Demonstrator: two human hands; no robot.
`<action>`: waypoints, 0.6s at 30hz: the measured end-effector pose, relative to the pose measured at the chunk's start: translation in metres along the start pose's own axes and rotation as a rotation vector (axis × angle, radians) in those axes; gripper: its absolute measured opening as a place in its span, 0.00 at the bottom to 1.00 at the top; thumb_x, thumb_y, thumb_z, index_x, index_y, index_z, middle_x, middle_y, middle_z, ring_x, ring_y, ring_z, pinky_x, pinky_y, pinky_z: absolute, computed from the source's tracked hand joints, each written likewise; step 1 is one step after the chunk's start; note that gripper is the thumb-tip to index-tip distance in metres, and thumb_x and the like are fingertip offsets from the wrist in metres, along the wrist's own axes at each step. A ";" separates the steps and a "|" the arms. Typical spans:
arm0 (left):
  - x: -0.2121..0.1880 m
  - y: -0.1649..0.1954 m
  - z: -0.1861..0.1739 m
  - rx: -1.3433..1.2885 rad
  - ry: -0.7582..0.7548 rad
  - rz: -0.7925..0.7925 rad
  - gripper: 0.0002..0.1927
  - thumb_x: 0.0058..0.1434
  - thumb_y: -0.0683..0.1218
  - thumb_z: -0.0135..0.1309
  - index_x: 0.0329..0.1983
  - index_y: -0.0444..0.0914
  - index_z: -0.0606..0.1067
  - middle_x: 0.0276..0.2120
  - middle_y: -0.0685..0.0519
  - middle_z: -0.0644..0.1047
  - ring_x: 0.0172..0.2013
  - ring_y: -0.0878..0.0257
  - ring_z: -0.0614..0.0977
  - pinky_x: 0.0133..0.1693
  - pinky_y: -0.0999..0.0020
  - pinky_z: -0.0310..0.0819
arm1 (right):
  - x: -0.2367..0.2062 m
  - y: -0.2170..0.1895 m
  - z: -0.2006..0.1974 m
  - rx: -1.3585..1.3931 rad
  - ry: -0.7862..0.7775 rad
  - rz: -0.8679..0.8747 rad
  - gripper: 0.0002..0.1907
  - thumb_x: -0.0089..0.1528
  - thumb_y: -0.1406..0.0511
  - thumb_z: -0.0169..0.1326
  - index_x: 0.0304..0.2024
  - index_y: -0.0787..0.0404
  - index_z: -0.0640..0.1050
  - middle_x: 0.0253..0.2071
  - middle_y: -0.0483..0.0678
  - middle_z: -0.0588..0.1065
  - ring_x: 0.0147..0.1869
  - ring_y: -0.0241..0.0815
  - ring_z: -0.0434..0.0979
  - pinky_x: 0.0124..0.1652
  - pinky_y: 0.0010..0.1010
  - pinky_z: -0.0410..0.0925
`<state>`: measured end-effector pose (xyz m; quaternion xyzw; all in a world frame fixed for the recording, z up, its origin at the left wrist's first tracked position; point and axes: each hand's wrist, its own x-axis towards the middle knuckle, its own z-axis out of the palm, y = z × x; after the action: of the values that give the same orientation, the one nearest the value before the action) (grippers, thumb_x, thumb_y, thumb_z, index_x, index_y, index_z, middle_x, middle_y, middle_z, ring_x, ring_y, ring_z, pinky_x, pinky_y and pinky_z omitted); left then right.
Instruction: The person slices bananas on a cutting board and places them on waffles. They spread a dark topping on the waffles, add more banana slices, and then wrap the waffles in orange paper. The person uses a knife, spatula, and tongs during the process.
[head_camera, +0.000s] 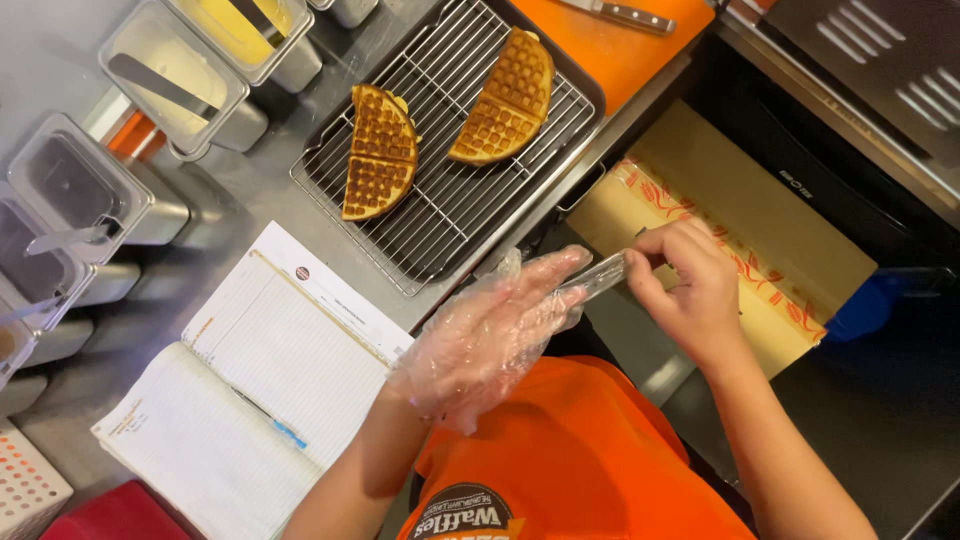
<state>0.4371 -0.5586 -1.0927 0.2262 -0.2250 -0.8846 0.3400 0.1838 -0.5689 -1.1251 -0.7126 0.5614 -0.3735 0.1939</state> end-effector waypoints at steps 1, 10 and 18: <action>-0.001 -0.001 -0.004 -0.011 -0.016 -0.022 0.33 0.74 0.58 0.37 0.73 0.30 0.60 0.73 0.43 0.61 0.71 0.50 0.64 0.72 0.53 0.55 | -0.002 -0.002 -0.002 0.063 -0.036 -0.010 0.02 0.62 0.71 0.59 0.37 0.63 0.78 0.36 0.48 0.76 0.42 0.44 0.75 0.47 0.33 0.67; 0.030 -0.022 -0.025 0.154 0.002 -0.169 0.37 0.72 0.63 0.38 0.73 0.31 0.62 0.70 0.38 0.65 0.71 0.50 0.64 0.70 0.52 0.53 | 0.000 0.007 -0.003 0.008 -0.251 -0.200 0.05 0.59 0.70 0.62 0.36 0.59 0.78 0.39 0.45 0.77 0.49 0.47 0.72 0.52 0.36 0.65; 0.043 -0.036 -0.035 0.059 -0.105 -0.149 0.38 0.72 0.61 0.38 0.79 0.38 0.49 0.79 0.52 0.51 0.77 0.60 0.51 0.74 0.62 0.42 | 0.006 0.041 -0.003 -0.328 -0.016 -0.322 0.09 0.60 0.73 0.63 0.40 0.60 0.78 0.42 0.45 0.75 0.52 0.50 0.71 0.53 0.40 0.62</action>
<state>0.4097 -0.5733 -1.1515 0.2053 -0.2510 -0.9111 0.2543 0.1552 -0.5861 -1.1493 -0.8179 0.4919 -0.2978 0.0179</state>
